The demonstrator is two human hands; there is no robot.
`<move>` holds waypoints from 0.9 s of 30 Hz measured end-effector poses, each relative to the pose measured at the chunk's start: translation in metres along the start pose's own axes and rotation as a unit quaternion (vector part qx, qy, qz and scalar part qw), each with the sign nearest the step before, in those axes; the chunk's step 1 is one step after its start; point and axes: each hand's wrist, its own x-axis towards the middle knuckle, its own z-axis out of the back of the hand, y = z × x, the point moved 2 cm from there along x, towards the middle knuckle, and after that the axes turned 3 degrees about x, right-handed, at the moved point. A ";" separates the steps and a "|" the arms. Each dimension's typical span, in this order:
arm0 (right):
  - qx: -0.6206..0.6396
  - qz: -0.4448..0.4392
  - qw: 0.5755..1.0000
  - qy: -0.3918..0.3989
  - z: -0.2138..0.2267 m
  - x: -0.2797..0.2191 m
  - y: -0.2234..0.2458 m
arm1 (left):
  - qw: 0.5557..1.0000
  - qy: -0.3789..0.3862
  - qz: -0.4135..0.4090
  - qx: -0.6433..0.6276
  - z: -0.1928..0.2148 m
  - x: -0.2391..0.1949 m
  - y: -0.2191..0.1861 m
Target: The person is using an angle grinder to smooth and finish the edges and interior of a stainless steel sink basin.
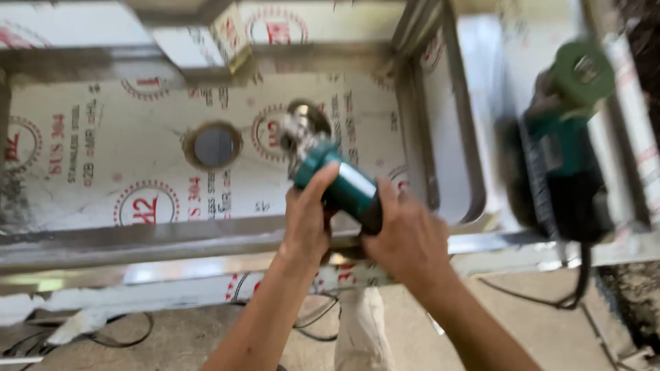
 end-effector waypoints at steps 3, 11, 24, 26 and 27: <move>-0.013 -0.003 0.999 -0.036 -0.006 0.000 0.014 | 1.000 -0.025 -0.006 -0.015 0.005 0.004 -0.002; -0.073 0.003 0.995 -0.072 -0.014 -0.007 0.011 | 1.000 0.010 -0.005 -0.013 0.006 0.019 0.004; -0.079 0.022 0.994 -0.072 -0.015 -0.005 -0.003 | 0.998 0.056 -0.016 0.012 0.011 0.025 0.009; -0.058 0.040 0.997 -0.025 -0.009 0.000 -0.007 | 1.000 0.017 -0.003 -0.002 0.008 0.019 0.006; -0.058 0.046 0.997 -0.028 -0.001 0.002 -0.008 | 1.000 0.017 -0.009 -0.003 0.008 0.015 0.003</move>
